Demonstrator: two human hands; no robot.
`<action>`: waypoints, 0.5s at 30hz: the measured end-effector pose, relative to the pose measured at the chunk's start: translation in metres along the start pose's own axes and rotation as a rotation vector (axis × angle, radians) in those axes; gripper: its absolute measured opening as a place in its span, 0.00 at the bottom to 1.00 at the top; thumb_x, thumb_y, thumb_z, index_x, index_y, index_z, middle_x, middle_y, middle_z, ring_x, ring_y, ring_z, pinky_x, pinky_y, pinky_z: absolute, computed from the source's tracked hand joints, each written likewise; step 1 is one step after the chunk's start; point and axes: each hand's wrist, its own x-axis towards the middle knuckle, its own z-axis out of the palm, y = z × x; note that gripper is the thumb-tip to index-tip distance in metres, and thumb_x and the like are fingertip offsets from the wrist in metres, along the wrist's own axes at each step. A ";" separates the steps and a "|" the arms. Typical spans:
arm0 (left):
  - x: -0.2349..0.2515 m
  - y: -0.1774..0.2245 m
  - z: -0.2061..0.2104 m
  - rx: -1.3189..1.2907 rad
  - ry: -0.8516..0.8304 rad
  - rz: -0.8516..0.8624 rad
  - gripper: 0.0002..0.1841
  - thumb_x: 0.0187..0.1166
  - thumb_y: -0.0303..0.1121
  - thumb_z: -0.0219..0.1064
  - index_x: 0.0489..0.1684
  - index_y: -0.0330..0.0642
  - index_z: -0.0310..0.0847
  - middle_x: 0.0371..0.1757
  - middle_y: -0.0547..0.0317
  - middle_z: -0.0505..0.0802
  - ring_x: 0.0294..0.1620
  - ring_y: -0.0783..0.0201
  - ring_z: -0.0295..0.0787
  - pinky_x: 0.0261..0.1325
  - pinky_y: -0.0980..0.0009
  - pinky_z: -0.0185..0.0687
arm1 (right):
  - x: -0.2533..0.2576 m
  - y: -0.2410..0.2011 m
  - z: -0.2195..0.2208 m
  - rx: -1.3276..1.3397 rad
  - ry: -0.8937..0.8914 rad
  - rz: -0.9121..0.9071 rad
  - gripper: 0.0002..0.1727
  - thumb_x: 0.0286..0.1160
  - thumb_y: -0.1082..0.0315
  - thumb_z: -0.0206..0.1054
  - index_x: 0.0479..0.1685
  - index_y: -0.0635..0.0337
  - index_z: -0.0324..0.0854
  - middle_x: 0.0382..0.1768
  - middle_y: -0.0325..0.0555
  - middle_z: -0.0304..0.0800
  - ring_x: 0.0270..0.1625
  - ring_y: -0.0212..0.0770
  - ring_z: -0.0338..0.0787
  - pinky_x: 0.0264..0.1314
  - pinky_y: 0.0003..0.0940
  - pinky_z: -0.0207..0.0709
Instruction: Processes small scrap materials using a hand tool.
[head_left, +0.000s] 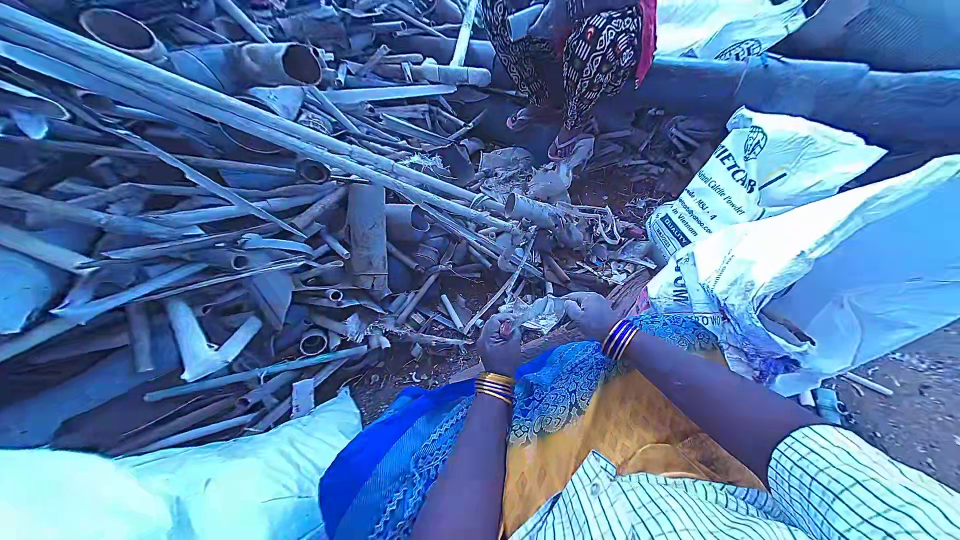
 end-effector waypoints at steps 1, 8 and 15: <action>-0.005 0.004 0.001 -0.021 -0.007 0.091 0.10 0.63 0.16 0.69 0.41 0.20 0.87 0.47 0.39 0.95 0.54 0.61 0.92 0.63 0.68 0.84 | -0.012 0.001 -0.003 -0.072 0.045 -0.015 0.22 0.92 0.68 0.47 0.61 0.76 0.83 0.59 0.69 0.88 0.62 0.56 0.89 0.72 0.48 0.76; -0.023 0.032 0.001 -0.157 -0.095 -0.082 0.20 0.72 0.22 0.70 0.58 0.14 0.76 0.62 0.36 0.89 0.56 0.67 0.88 0.62 0.73 0.82 | -0.054 0.002 -0.037 0.021 0.352 0.108 0.18 0.90 0.66 0.56 0.49 0.74 0.86 0.48 0.65 0.90 0.56 0.55 0.88 0.65 0.51 0.75; -0.026 0.060 -0.011 -0.043 -0.169 -0.411 0.39 0.89 0.37 0.62 0.96 0.48 0.42 0.71 0.37 0.80 0.39 0.62 0.84 0.42 0.64 0.82 | -0.076 -0.006 -0.036 0.468 0.468 0.095 0.11 0.83 0.70 0.66 0.53 0.70 0.86 0.42 0.55 0.91 0.40 0.37 0.90 0.52 0.33 0.84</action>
